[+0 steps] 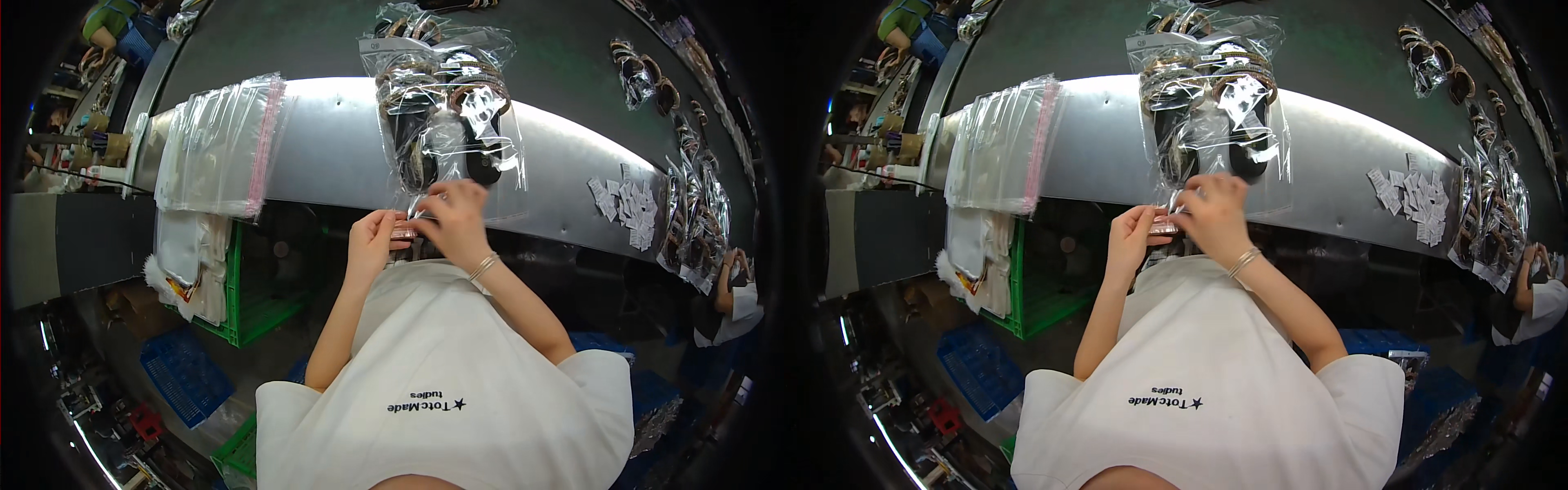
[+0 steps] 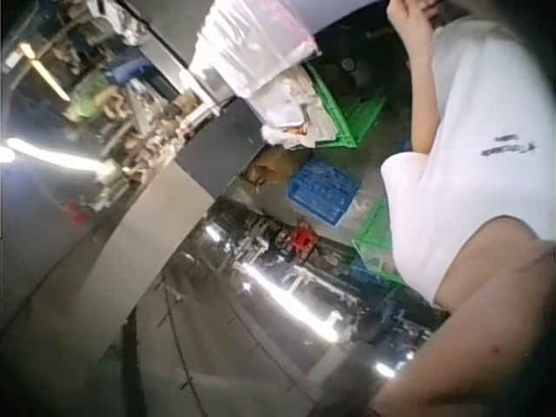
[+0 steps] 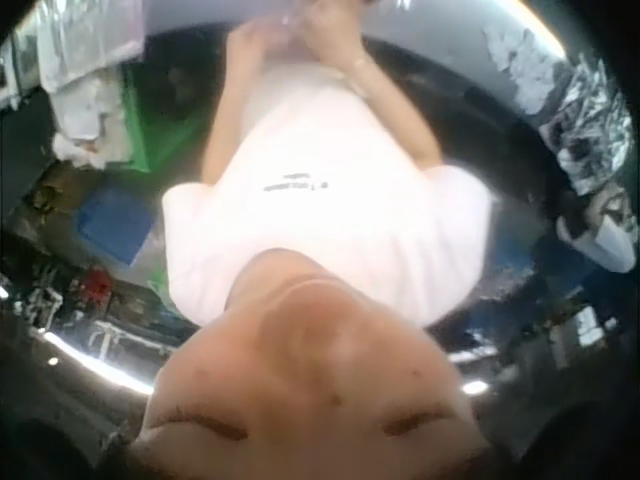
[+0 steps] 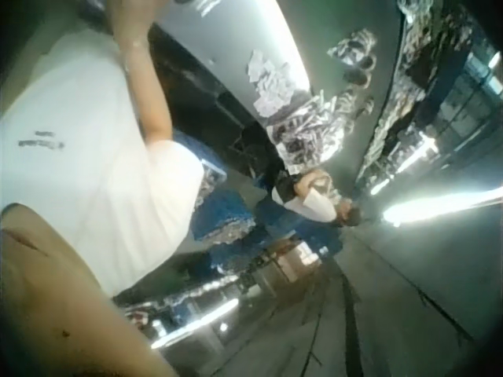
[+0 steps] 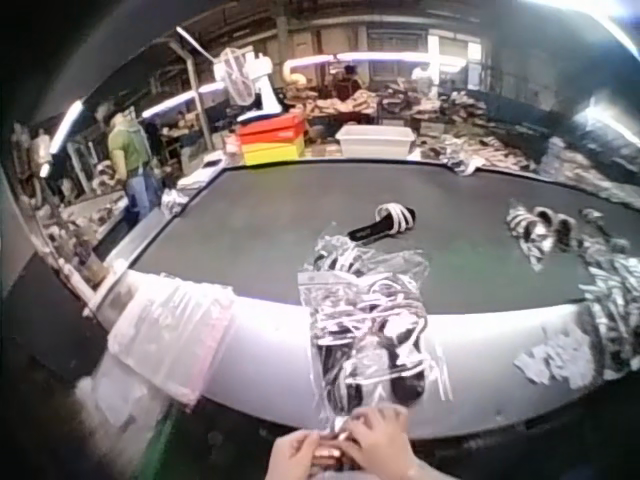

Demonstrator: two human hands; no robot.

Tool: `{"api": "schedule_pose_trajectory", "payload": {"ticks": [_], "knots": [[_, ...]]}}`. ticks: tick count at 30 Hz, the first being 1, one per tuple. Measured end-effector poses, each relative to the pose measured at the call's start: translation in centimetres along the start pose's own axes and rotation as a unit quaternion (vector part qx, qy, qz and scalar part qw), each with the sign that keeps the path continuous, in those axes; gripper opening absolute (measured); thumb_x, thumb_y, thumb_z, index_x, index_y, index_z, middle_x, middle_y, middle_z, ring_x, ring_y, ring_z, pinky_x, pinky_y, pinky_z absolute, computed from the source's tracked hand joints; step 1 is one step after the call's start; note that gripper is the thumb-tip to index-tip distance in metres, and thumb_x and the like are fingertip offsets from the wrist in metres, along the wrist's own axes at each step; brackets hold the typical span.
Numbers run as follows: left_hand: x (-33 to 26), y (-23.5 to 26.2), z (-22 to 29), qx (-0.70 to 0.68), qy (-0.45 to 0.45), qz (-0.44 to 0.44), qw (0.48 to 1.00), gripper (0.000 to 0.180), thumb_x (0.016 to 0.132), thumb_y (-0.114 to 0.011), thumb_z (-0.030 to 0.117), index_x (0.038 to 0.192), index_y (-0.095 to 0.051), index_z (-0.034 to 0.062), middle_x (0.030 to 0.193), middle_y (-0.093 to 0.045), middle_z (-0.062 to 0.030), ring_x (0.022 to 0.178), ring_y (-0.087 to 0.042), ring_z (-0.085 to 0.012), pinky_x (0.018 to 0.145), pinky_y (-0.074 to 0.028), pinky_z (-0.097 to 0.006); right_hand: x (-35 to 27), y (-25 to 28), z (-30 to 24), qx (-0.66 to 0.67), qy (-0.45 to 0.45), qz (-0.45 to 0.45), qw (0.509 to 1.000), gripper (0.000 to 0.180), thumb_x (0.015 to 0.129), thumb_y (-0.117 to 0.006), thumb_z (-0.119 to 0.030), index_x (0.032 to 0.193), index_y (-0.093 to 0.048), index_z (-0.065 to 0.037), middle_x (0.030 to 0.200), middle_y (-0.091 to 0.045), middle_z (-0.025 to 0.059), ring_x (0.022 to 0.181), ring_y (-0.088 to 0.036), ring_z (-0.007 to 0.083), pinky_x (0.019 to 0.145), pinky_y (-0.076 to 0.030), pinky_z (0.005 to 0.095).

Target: The person repeatedly picks up black sandals with gold straps from a table, places them into clear plastic bags, and sets the packaged items aside. The process involves handling the sandals one at a time, opening the bags, and arranging the footwear inside.

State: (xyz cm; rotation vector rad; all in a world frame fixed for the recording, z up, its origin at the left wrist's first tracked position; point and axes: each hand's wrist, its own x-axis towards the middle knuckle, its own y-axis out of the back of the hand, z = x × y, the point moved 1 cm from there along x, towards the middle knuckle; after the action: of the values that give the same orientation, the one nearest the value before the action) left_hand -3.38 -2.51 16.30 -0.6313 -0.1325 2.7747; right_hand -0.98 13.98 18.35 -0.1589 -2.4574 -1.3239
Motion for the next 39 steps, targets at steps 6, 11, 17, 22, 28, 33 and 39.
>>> {"api": "schedule_pose_trajectory", "payload": {"ticks": [6,11,17,22,28,33,39], "knots": [[-0.8,-0.3,0.1,-0.039,-0.014,0.010,0.999,0.028,0.097,-0.042,0.016,0.093,-0.059,-0.0059,0.083,-0.066,-0.0127,0.069,-0.065,-0.0159,0.062,-0.055,-0.026,-0.8,-1.4,-1.9,0.031,0.150,-0.057,0.987,0.018,0.072,-0.067,-0.018,0.082,-0.058,-0.005,0.081,-0.051,0.0060,0.081,-0.052,0.0231,0.077,-0.041,0.0355],[-2.2,0.7,1.1,-0.021,0.023,0.006,0.999,0.030,0.096,-0.045,0.020,0.096,-0.059,-0.0068,0.086,-0.066,-0.0180,0.074,-0.068,-0.0215,0.063,-0.055,-0.026,-13.5,5.7,6.7,-0.073,-0.018,-0.206,0.976,0.014,0.070,-0.067,-0.015,0.076,-0.057,-0.006,0.080,-0.051,0.0086,0.078,-0.052,0.0270,0.075,-0.041,0.0395],[-2.3,3.4,2.2,0.316,-0.302,0.083,0.896,0.029,0.086,-0.055,-0.001,0.114,-0.055,-0.0046,0.106,-0.063,-0.0166,0.098,-0.063,-0.0255,0.081,-0.052,-0.030,-20.6,11.5,14.5,-0.141,-0.233,-0.509,0.817,0.017,0.075,-0.060,-0.008,0.090,-0.067,-0.005,0.095,-0.064,0.0181,0.078,-0.062,0.0382,0.071,-0.052,0.0404],[0.6,1.8,5.1,0.637,-0.501,-0.193,0.553,0.027,0.075,-0.064,0.003,0.102,-0.065,0.0075,0.126,-0.053,-0.0106,0.119,-0.049,-0.0285,0.100,-0.040,-0.041,-4.9,12.1,7.5,-0.116,0.144,-0.056,0.981,0.038,0.071,-0.060,-0.004,0.108,-0.060,-0.010,0.121,-0.053,0.0102,0.111,-0.050,0.0304,0.094,-0.042,0.0405],[-1.4,3.7,0.5,0.193,-0.180,-0.035,0.964,0.013,0.091,-0.051,0.004,0.103,-0.051,0.0019,0.074,-0.063,-0.0085,0.059,-0.059,-0.0114,0.057,-0.047,-0.025,-8.7,8.3,7.2,0.375,-0.306,-0.031,0.875,0.018,0.087,-0.061,-0.019,0.080,-0.061,-0.002,0.076,-0.064,0.0037,0.069,-0.061,0.0130,0.064,-0.049,0.0273],[-2.7,2.6,-0.7,-0.031,0.151,-0.224,0.962,0.024,0.092,-0.050,0.008,0.110,-0.052,-0.0081,0.071,-0.062,-0.0107,0.056,-0.061,-0.0170,0.051,-0.050,-0.029,-13.3,3.8,3.7,0.570,-0.458,0.115,0.672,0.026,0.089,-0.062,-0.024,0.079,-0.057,-0.001,0.068,-0.057,-0.0028,0.056,-0.049,0.0033,0.047,-0.039,0.0204],[-0.8,-12.1,7.3,0.182,-0.213,-0.341,0.897,0.025,0.086,-0.054,0.005,0.109,-0.056,-0.0063,0.073,-0.067,-0.0108,0.058,-0.063,-0.0160,0.052,-0.045,-0.022,-10.8,17.3,8.6,0.495,-0.385,0.263,0.733,0.015,0.081,-0.070,-0.016,0.086,-0.062,-0.004,0.072,-0.057,-0.0034,0.061,-0.049,0.0042,0.052,-0.039,0.0213]]}}
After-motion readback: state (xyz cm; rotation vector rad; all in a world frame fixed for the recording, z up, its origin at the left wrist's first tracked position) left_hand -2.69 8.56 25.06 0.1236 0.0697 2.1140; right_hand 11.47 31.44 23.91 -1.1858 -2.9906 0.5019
